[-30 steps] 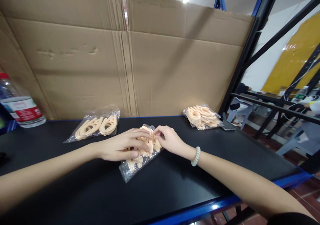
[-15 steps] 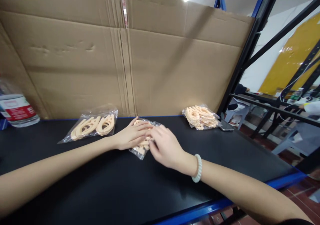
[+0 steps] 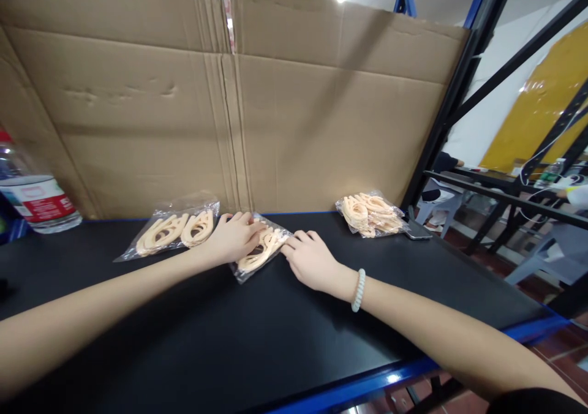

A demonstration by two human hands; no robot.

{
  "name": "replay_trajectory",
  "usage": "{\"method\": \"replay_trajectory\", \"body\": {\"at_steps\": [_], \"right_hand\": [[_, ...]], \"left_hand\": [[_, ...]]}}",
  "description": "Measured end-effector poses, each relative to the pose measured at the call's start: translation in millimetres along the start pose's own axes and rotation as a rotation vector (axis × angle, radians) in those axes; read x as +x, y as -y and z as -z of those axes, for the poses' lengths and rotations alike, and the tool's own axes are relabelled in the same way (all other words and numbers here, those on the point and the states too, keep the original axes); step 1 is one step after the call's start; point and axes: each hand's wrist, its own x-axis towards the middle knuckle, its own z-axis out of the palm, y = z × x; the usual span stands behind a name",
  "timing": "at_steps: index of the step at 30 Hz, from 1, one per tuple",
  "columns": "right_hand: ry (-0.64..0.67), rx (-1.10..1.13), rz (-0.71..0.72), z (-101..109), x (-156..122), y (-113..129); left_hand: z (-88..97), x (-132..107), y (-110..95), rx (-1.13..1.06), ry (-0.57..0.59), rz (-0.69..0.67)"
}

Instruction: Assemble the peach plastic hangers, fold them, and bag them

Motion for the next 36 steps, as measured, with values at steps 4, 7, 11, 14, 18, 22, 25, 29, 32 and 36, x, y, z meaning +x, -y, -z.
{"method": "replay_trajectory", "body": {"at_steps": [4, 7, 11, 14, 18, 22, 25, 29, 32, 36], "right_hand": [[0.0, 0.11, -0.096, -9, 8, -30], [-0.014, 0.171, -0.165, -13, 14, -43], [-0.016, 0.253, -0.295, -6, 19, -44], [0.039, 0.319, -0.333, 3, 20, -38], [0.121, 0.405, -0.294, 9, 22, -29], [0.17, 0.465, -0.329, 10, 27, -21], [0.219, 0.504, -0.413, 8, 33, -17], [0.332, 0.563, -0.506, 7, 45, -16], [0.412, 0.602, -0.548, 9, 54, -15], [0.446, 0.643, -0.613, 14, 59, -10]], "left_hand": [[13.7, -5, -4, -0.027, 0.056, 0.096], [23.1, -7, -4, -0.093, 0.114, 0.154], [36.6, -11, 6, -0.229, 0.182, 0.182], [43.8, -18, 19, -0.298, 0.178, 0.229], [45.2, -33, 40, -0.324, 0.142, 0.341], [42.9, -55, 53, -0.385, 0.168, 0.437], [44.9, -72, 50, -0.61, 0.252, 0.711], [58.9, -85, 27, -0.99, 0.32, 0.946], [67.1, -85, 6, -1.237, 0.338, 1.069], [60.6, -80, -11, -1.317, 0.282, 1.152]]}}
